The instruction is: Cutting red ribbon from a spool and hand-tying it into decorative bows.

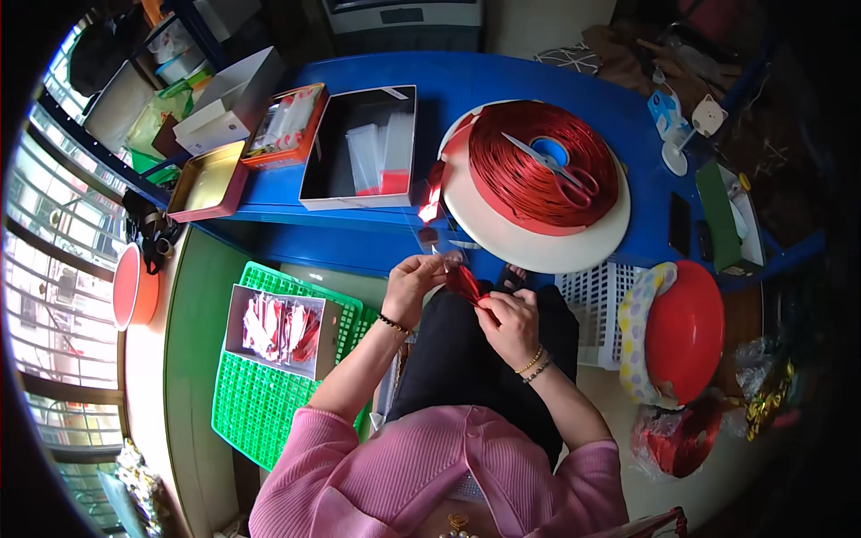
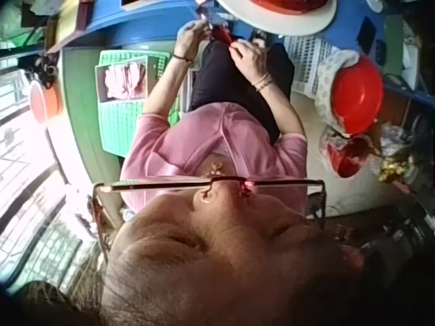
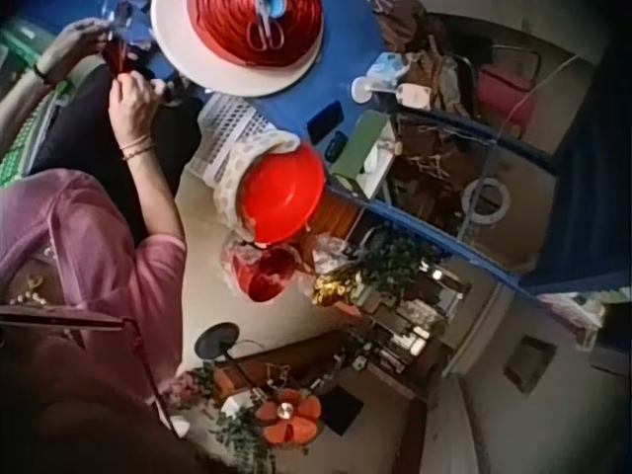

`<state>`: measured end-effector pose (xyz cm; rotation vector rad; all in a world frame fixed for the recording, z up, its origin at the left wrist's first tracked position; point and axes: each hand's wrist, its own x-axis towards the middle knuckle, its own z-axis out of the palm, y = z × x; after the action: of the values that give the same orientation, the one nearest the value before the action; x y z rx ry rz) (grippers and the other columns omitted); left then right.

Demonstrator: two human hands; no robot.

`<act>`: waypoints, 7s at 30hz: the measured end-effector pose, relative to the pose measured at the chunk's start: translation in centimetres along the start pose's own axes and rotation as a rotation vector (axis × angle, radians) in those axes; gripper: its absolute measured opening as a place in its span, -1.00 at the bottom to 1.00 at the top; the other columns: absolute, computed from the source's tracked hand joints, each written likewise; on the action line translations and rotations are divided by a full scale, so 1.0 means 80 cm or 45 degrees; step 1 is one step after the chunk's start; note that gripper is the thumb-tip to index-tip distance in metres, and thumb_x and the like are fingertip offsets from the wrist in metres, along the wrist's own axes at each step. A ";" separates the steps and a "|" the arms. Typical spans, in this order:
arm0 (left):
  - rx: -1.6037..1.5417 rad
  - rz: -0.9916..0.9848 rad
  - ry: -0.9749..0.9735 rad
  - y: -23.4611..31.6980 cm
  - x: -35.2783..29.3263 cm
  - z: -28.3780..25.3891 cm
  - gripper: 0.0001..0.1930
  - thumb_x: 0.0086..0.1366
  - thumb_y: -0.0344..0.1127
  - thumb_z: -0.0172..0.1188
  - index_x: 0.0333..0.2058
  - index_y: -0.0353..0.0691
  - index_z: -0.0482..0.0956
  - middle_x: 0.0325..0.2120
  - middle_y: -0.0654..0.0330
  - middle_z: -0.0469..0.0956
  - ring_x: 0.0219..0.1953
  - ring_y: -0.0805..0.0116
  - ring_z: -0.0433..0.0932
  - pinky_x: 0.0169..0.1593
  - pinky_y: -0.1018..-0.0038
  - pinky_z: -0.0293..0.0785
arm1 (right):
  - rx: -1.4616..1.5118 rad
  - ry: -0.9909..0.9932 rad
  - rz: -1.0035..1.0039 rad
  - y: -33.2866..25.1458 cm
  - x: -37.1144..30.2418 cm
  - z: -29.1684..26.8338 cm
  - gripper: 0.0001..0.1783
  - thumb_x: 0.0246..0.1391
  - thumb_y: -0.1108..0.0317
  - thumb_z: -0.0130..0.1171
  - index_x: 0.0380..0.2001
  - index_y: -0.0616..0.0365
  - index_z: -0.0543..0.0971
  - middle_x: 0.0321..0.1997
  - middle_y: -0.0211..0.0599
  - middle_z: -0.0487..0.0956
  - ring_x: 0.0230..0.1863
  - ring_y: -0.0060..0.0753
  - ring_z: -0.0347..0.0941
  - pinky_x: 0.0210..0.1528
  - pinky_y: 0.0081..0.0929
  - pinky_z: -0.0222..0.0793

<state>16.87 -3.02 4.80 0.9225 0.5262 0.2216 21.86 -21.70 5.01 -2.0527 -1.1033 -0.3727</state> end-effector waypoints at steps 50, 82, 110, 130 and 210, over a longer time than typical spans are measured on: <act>-0.386 -0.399 -0.157 -0.037 0.017 -0.008 -0.68 0.35 -0.16 -0.16 -0.23 -0.32 0.42 -0.31 0.10 0.54 -0.24 0.29 0.52 -0.07 0.32 0.42 | -0.255 -0.026 -0.143 -0.008 -0.026 0.027 -0.63 -0.27 0.45 0.24 -0.24 0.00 0.57 0.09 -0.27 0.39 0.22 -0.12 0.16 0.17 -0.05 -0.01; -0.033 -0.445 -0.256 -0.068 -0.028 -0.014 -0.52 0.28 0.02 -0.03 -0.12 -0.35 0.38 -0.18 -0.01 0.50 -0.17 0.22 0.52 -0.06 0.38 0.44 | 1.507 -0.606 1.335 -0.010 -0.086 0.039 -0.80 0.09 0.29 0.11 -0.33 0.22 0.53 -0.42 -0.43 0.55 -0.48 -0.69 0.47 -0.44 -0.74 0.40; 0.462 -0.319 -0.147 -0.107 -0.056 -0.049 -0.81 0.19 -0.28 0.16 -0.49 -0.29 0.52 -0.63 0.26 0.52 -0.59 0.56 0.47 -0.49 0.66 0.38 | 0.384 -0.491 -0.024 -0.003 -0.058 0.029 -0.78 -0.25 0.35 0.33 -0.51 0.04 0.47 -0.49 -0.45 0.48 -0.42 -0.36 0.43 -0.29 -0.41 0.21; 0.478 -0.232 -0.196 -0.123 -0.048 -0.036 -0.83 0.20 -0.33 0.13 -0.48 -0.32 0.50 -0.59 0.21 0.54 -0.56 0.50 0.52 -0.45 0.60 0.45 | 0.275 -0.319 -0.044 -0.007 -0.063 0.011 -0.78 -0.26 0.47 0.27 -0.66 0.08 0.38 -0.62 -0.43 0.44 -0.52 -0.32 0.40 -0.35 -0.40 0.22; 1.163 0.685 -0.230 -0.154 -0.103 -0.106 -0.90 0.01 -0.53 0.20 -0.42 -0.26 0.57 -0.27 0.13 0.49 -0.19 0.24 0.45 -0.11 0.42 0.35 | 0.279 -0.328 -0.091 0.009 -0.147 0.067 -0.66 -0.28 0.46 0.29 -0.30 0.01 0.56 -0.30 -0.44 0.40 -0.35 -0.41 0.36 -0.27 -0.42 0.28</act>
<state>4.94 -7.73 -6.49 1.9568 0.1775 0.3879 15.03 -24.81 -5.56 -1.9051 -1.3118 -0.0182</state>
